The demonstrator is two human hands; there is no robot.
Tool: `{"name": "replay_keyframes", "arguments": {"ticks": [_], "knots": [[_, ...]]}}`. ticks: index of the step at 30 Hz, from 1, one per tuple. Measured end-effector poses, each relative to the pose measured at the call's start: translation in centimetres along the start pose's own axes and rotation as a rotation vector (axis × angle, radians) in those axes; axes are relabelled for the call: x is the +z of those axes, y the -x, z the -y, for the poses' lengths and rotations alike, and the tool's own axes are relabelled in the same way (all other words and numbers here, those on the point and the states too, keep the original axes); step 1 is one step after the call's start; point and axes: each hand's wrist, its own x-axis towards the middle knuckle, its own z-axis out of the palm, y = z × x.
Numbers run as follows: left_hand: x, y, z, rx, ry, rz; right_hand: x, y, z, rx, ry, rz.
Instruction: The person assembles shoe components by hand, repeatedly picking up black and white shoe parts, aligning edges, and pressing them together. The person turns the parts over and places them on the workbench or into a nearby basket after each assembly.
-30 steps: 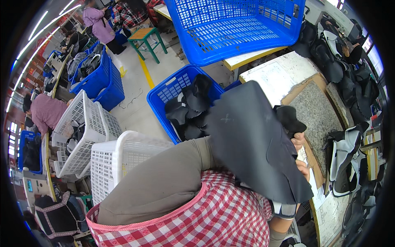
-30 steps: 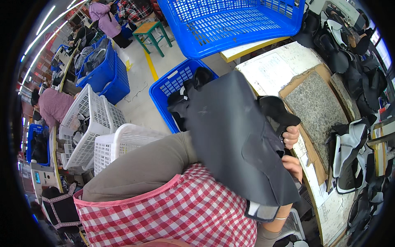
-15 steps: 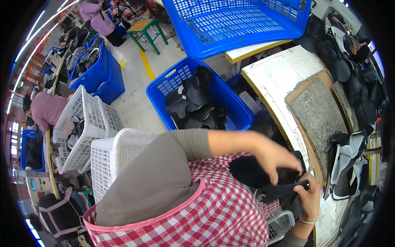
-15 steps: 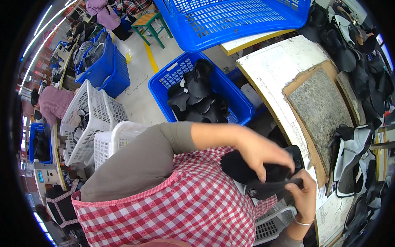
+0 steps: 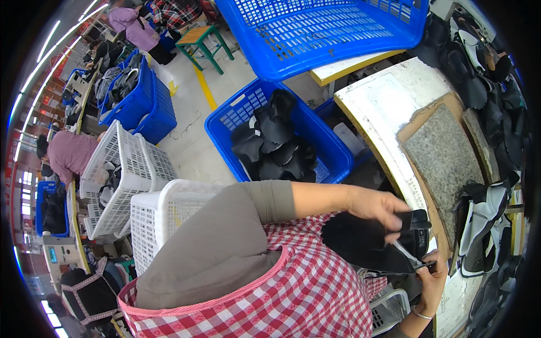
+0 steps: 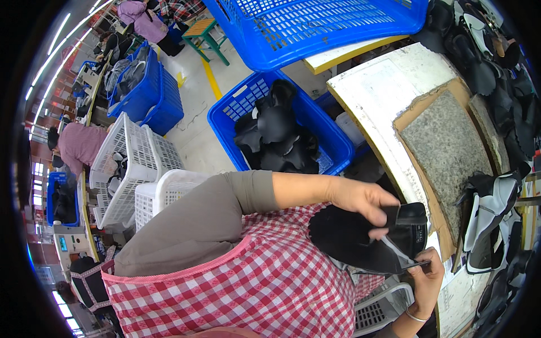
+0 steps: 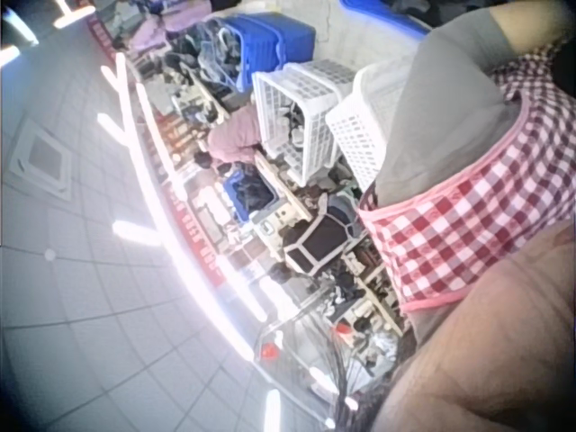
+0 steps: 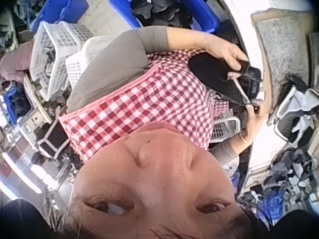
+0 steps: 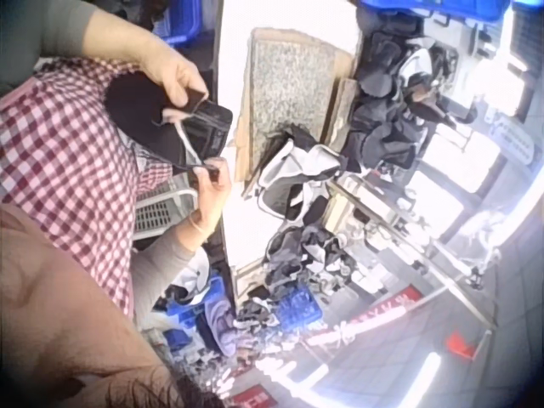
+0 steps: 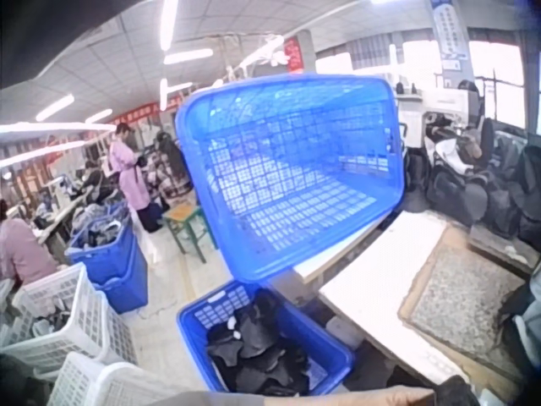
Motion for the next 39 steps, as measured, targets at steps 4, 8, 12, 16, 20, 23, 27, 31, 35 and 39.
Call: {"name": "replay_keyframes", "arguments": {"ticks": [4,8,12,16,20,23,27,31,35,39], "knots": [[-2.4,2.6,-2.6,0.095,0.093,-0.331,0.2,-0.1,-0.2,0.096,0.142,0.037],[0.9,5.5,-7.2,-0.007,-0.721,-0.486,0.7,-0.7,0.6,-0.035,0.284,-0.068],[6.0,6.5,-4.2,0.068,-1.325,-0.238,1.3,-0.8,1.3,0.046,0.282,-0.020],[4.7,6.0,-0.2,0.166,-1.481,-0.373,1.7,-0.6,1.3,0.046,0.216,0.008],[3.7,3.4,-0.2,0.411,-1.545,-0.431,2.0,-0.1,1.6,0.099,0.186,0.020],[4.3,1.7,-2.6,0.349,-1.613,-0.334,2.9,0.9,2.9,-0.035,0.305,0.062],[1.6,2.9,-6.2,-0.176,-0.511,-0.892,4.4,3.0,4.9,-0.296,0.502,0.084],[-0.5,2.6,-3.1,-0.430,-1.551,-0.681,5.0,2.5,3.9,-0.052,0.525,-0.044],[2.3,1.4,-0.9,0.277,-1.867,-0.533,4.4,2.6,1.6,0.048,0.396,-0.103],[5.9,-1.6,-0.8,0.268,-1.357,0.000,3.8,3.1,0.5,0.005,0.445,-0.114]]}}
